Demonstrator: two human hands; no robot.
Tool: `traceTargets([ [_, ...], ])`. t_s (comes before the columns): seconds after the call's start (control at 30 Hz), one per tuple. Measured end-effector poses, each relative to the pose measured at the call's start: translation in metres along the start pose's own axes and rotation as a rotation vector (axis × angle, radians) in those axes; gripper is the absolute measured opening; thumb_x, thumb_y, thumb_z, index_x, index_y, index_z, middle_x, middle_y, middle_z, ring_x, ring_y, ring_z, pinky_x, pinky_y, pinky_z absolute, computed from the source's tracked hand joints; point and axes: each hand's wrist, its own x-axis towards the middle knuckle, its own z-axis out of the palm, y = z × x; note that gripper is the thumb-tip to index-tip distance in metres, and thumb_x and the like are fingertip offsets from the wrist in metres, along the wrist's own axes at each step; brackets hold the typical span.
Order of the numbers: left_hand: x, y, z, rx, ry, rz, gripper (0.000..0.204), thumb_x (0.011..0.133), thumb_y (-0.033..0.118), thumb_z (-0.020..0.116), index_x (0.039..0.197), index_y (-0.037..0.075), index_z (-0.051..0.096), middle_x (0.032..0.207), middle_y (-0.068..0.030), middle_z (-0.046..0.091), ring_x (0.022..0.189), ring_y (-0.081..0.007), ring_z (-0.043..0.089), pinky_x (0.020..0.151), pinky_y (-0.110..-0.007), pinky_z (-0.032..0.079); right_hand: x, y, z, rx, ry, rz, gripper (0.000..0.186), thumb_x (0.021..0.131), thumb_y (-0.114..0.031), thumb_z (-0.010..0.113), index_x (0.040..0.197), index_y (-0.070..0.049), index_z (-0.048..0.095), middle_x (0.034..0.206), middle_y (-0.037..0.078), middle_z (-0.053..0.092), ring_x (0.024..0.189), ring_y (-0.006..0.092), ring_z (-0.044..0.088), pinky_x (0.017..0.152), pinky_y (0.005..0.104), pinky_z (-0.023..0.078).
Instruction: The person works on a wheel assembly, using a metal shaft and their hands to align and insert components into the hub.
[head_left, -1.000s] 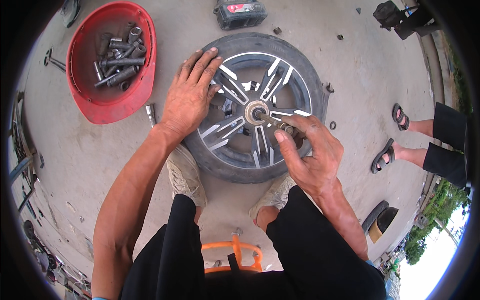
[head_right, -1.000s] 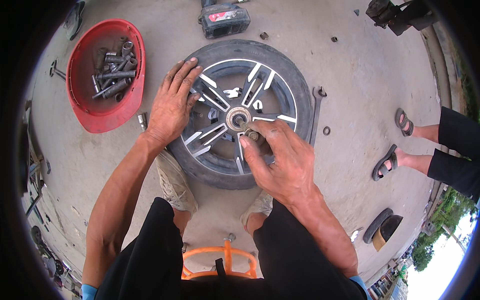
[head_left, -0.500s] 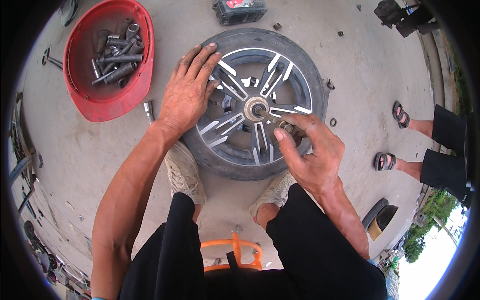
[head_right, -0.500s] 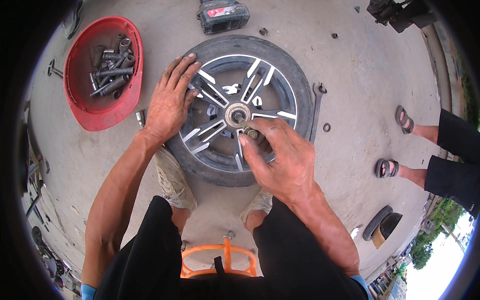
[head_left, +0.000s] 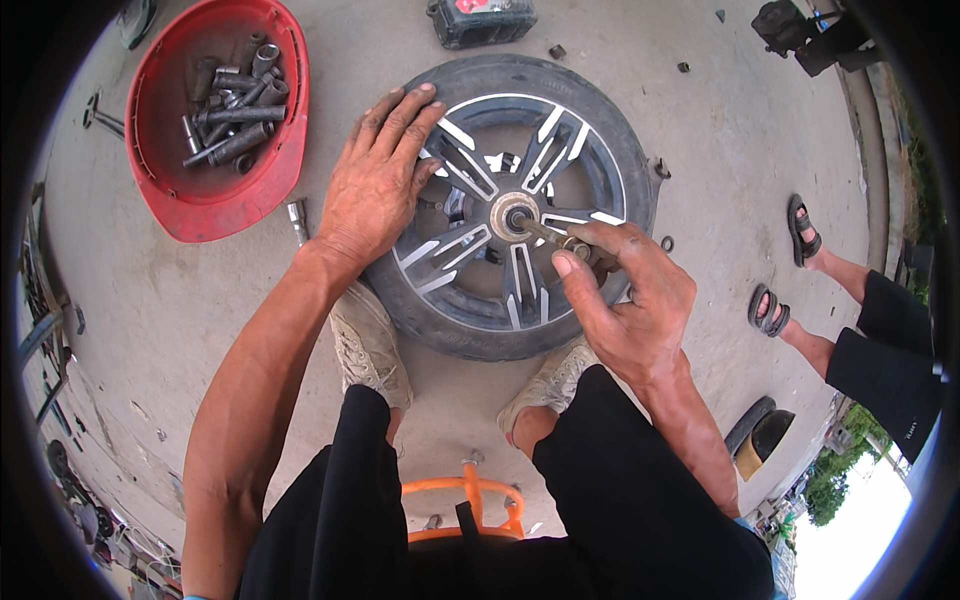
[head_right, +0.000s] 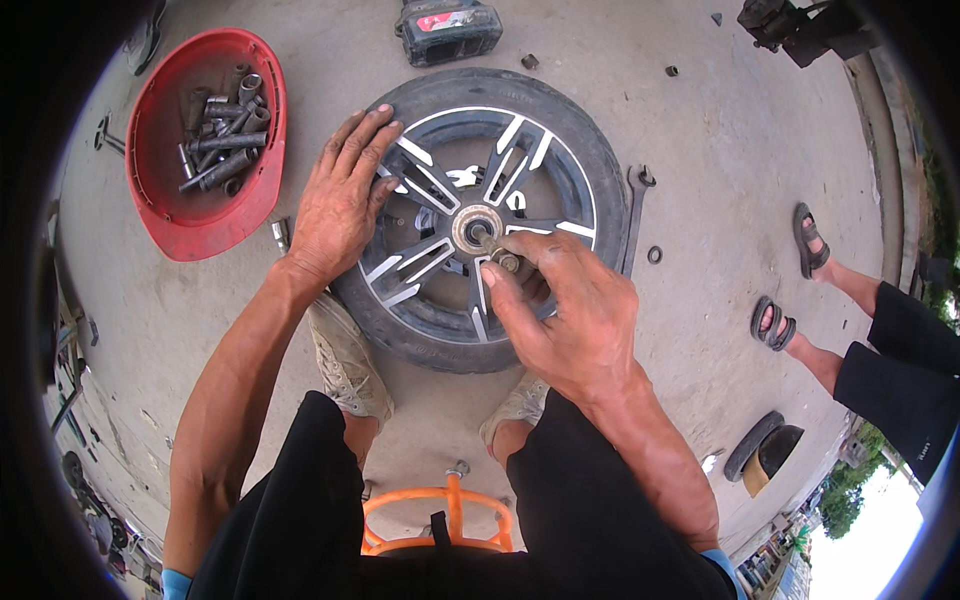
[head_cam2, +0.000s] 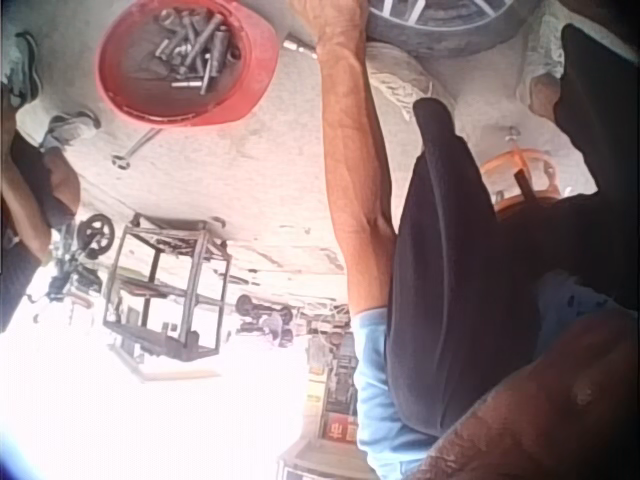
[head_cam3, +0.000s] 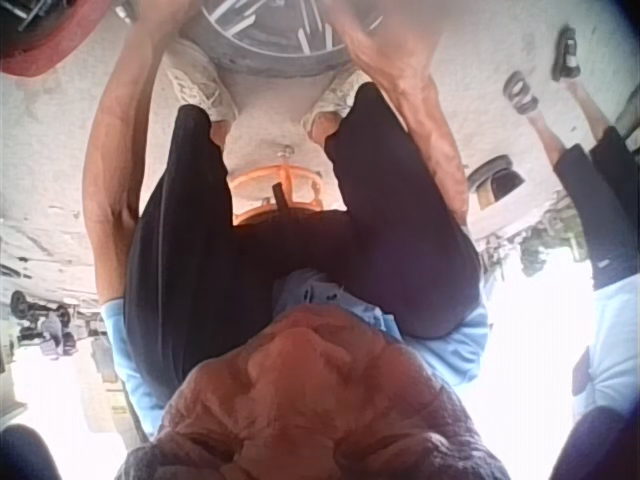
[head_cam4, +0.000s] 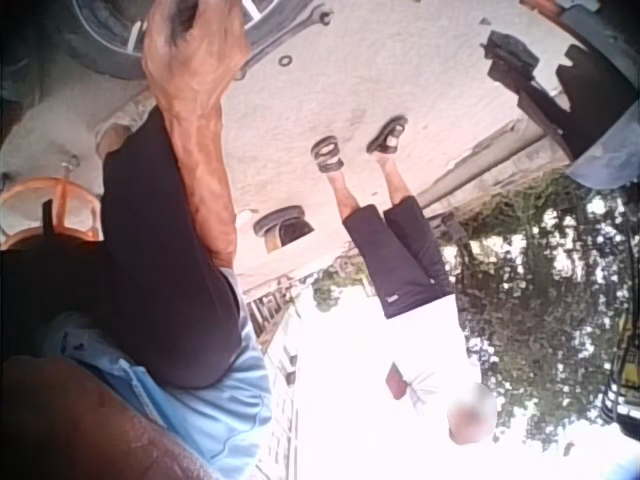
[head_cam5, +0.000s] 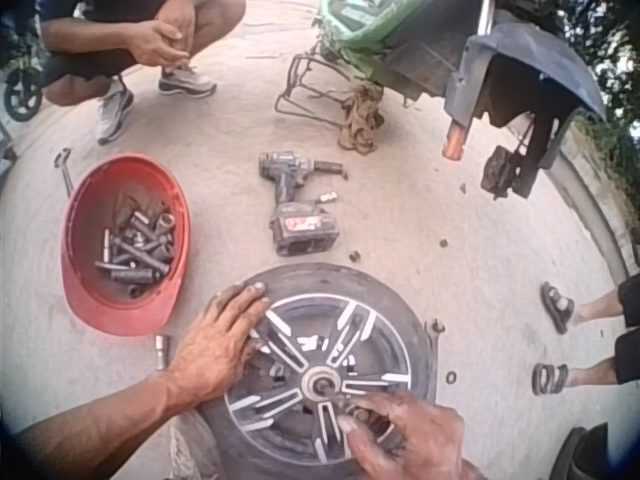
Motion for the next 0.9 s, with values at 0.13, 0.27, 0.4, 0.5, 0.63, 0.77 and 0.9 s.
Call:
traceTargets([
  [0.13, -0.001, -0.002, 0.0, 0.004, -0.005, -0.002, 0.061, 0.102, 0.026, 0.067, 0.158, 0.014, 0.047, 0.168, -0.0034, 0.041, 0.155, -0.0301, 0.036, 0.131, -0.047, 0.031, 0.0, -0.002, 0.002, 0.013, -0.004, 0.013, 0.032, 0.085, -0.001, 0.085, 0.114, 0.002, 0.071, 0.093, 0.013, 0.076, 0.069, 0.0172, 0.07, 0.06, 0.0294, 0.055],
  [0.27, 0.0, 0.0, -0.001, 0.004, -0.002, 0.001, 0.061, 0.102, 0.026, 0.067, 0.158, 0.015, 0.047, 0.168, -0.0032, 0.041, 0.155, -0.0302, 0.036, 0.13, -0.047, 0.031, -0.004, -0.004, 0.001, -0.021, 0.0, -0.033, 0.033, 0.085, -0.006, 0.086, 0.114, -0.002, 0.071, 0.095, 0.012, 0.074, 0.069, 0.0188, 0.072, 0.058, 0.0304, 0.057],
  [0.4, -0.003, -0.003, -0.001, -0.002, -0.006, -0.001, 0.061, 0.101, 0.025, 0.067, 0.158, 0.014, 0.047, 0.167, -0.0033, 0.042, 0.155, -0.0307, 0.036, 0.13, -0.048, 0.032, -0.004, -0.009, 0.005, 0.028, -0.023, -0.011, 0.031, 0.086, -0.002, 0.086, 0.113, 0.001, 0.071, 0.092, 0.014, 0.075, 0.071, 0.0183, 0.071, 0.061, 0.0296, 0.055],
  [0.5, -0.001, -0.001, -0.001, -0.015, -0.001, 0.0, 0.061, 0.101, 0.025, 0.067, 0.158, 0.014, 0.048, 0.167, -0.0036, 0.042, 0.155, -0.031, 0.037, 0.13, -0.047, 0.032, -0.004, -0.007, 0.002, 0.022, -0.017, -0.017, 0.031, 0.085, -0.001, 0.086, 0.113, 0.001, 0.072, 0.092, 0.014, 0.075, 0.07, 0.0185, 0.071, 0.061, 0.0296, 0.055],
  [0.63, 0.0, 0.001, -0.003, -0.02, -0.018, -0.014, 0.064, 0.099, 0.019, 0.069, 0.159, 0.016, 0.046, 0.168, -0.0039, 0.041, 0.157, -0.0319, 0.034, 0.131, -0.045, 0.033, 0.001, 0.0, 0.001, -0.008, -0.006, -0.02, 0.033, 0.086, -0.007, 0.087, 0.115, -0.001, 0.072, 0.098, 0.013, 0.075, 0.073, 0.021, 0.074, 0.061, 0.0309, 0.059],
  [0.77, -0.001, 0.0, -0.002, -0.008, -0.006, -0.005, 0.062, 0.1, 0.022, 0.068, 0.158, 0.015, 0.047, 0.167, -0.0038, 0.042, 0.156, -0.0313, 0.035, 0.13, -0.046, 0.033, 0.001, -0.001, 0.001, -0.024, -0.01, -0.032, 0.033, 0.085, -0.007, 0.087, 0.114, -0.001, 0.073, 0.099, 0.013, 0.075, 0.075, 0.0216, 0.074, 0.062, 0.0308, 0.059],
  [0.9, -0.001, -0.002, 0.0, 0.002, 0.005, 0.002, 0.061, 0.101, 0.025, 0.068, 0.158, 0.015, 0.047, 0.167, -0.0033, 0.042, 0.155, -0.0303, 0.036, 0.129, -0.047, 0.033, 0.004, 0.0, 0.002, 0.006, -0.015, -0.044, 0.033, 0.085, -0.004, 0.087, 0.114, 0.0, 0.072, 0.096, 0.015, 0.075, 0.074, 0.022, 0.073, 0.063, 0.031, 0.058],
])
